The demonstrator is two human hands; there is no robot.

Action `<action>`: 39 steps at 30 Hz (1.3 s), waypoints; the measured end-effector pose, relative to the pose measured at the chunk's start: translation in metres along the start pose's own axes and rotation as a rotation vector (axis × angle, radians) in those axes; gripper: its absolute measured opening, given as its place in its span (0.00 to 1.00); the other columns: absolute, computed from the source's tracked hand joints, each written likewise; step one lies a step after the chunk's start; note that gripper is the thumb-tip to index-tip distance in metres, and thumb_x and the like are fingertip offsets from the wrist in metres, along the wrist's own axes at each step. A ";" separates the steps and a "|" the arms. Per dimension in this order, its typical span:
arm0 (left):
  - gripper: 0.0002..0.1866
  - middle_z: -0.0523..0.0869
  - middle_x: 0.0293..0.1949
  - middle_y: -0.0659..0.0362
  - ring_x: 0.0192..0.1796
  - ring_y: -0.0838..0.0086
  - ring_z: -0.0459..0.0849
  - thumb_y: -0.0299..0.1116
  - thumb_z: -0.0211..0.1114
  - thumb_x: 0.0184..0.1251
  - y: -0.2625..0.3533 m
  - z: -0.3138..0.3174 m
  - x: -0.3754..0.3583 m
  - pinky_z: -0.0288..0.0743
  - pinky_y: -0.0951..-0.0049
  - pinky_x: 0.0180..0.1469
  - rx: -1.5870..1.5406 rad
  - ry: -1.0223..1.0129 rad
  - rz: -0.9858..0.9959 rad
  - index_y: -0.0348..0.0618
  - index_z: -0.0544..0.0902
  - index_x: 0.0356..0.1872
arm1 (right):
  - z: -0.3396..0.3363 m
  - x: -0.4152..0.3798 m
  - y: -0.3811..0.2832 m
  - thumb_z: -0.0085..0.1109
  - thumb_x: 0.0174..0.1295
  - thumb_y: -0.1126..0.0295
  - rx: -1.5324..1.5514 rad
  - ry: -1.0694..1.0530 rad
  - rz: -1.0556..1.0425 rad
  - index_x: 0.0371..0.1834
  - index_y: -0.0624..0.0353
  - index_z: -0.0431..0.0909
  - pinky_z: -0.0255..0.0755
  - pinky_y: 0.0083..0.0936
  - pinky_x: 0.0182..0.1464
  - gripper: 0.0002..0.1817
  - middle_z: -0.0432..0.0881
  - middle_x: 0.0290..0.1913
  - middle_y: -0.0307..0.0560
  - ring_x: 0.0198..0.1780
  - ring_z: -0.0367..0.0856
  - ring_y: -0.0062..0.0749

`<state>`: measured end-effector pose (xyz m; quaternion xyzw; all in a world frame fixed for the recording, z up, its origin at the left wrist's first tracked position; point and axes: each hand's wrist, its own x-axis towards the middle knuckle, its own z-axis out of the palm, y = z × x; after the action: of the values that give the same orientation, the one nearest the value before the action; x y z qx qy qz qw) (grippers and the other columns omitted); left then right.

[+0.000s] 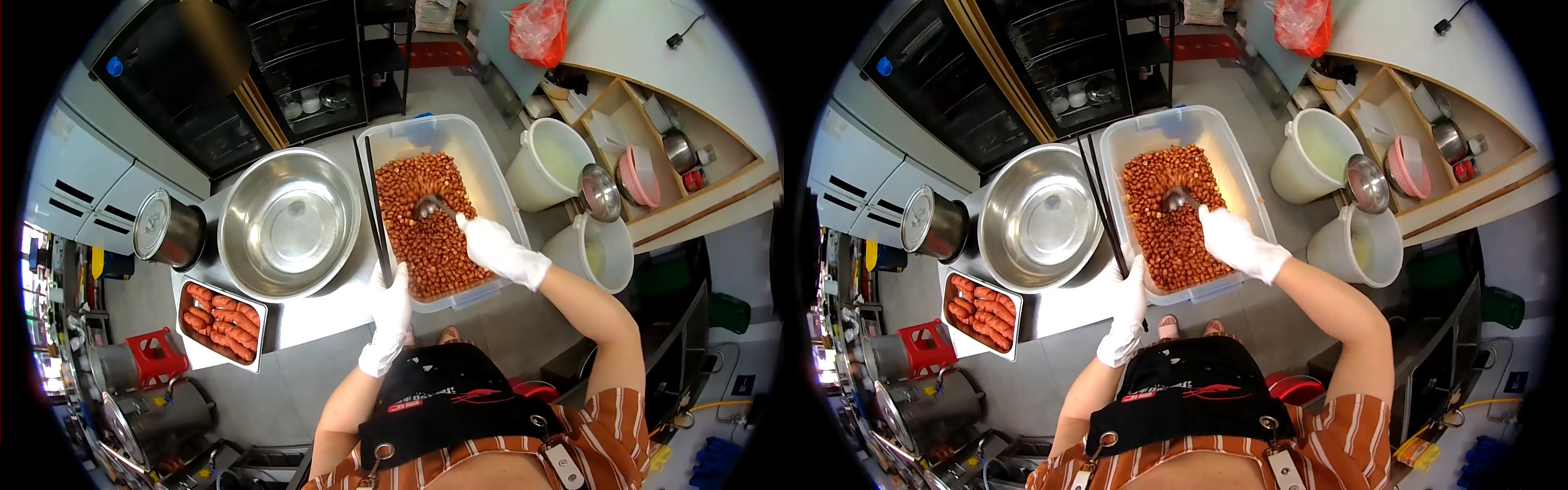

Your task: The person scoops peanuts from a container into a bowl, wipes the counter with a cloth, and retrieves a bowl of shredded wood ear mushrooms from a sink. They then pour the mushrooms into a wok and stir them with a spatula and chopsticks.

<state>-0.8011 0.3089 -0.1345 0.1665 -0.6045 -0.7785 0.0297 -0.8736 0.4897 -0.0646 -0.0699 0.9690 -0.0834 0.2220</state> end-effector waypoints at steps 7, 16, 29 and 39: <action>0.20 0.82 0.49 0.58 0.49 0.78 0.78 0.26 0.60 0.67 -0.002 -0.001 0.001 0.69 0.78 0.54 -0.034 -0.008 -0.032 0.35 0.73 0.59 | -0.015 0.001 0.030 0.36 0.69 0.71 -0.001 0.135 -0.004 0.51 0.69 0.72 0.72 0.46 0.31 0.16 0.80 0.28 0.58 0.29 0.80 0.54; 0.19 0.83 0.47 0.58 0.46 0.78 0.79 0.25 0.60 0.66 -0.003 -0.002 0.002 0.71 0.78 0.50 0.034 0.001 0.023 0.34 0.74 0.57 | -0.026 -0.062 0.018 0.40 0.67 0.73 -0.050 -0.276 -0.037 0.48 0.68 0.74 0.73 0.44 0.40 0.14 0.81 0.35 0.63 0.39 0.81 0.56; 0.19 0.83 0.47 0.57 0.47 0.77 0.79 0.25 0.60 0.66 -0.004 -0.004 0.002 0.71 0.77 0.52 0.012 -0.032 -0.003 0.33 0.74 0.57 | -0.005 0.001 0.001 0.40 0.67 0.72 0.242 -0.031 0.064 0.53 0.64 0.73 0.73 0.42 0.37 0.16 0.81 0.35 0.62 0.36 0.81 0.54; 0.18 0.82 0.47 0.57 0.47 0.77 0.79 0.27 0.59 0.67 -0.006 -0.004 0.004 0.71 0.78 0.52 0.028 -0.034 0.022 0.33 0.74 0.57 | -0.034 -0.072 0.017 0.44 0.63 0.79 0.697 0.315 -0.085 0.65 0.58 0.66 0.64 0.27 0.60 0.25 0.77 0.54 0.62 0.56 0.76 0.46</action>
<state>-0.8025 0.3057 -0.1414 0.1469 -0.6176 -0.7723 0.0256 -0.8267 0.5233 -0.0073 -0.0167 0.9009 -0.4268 0.0774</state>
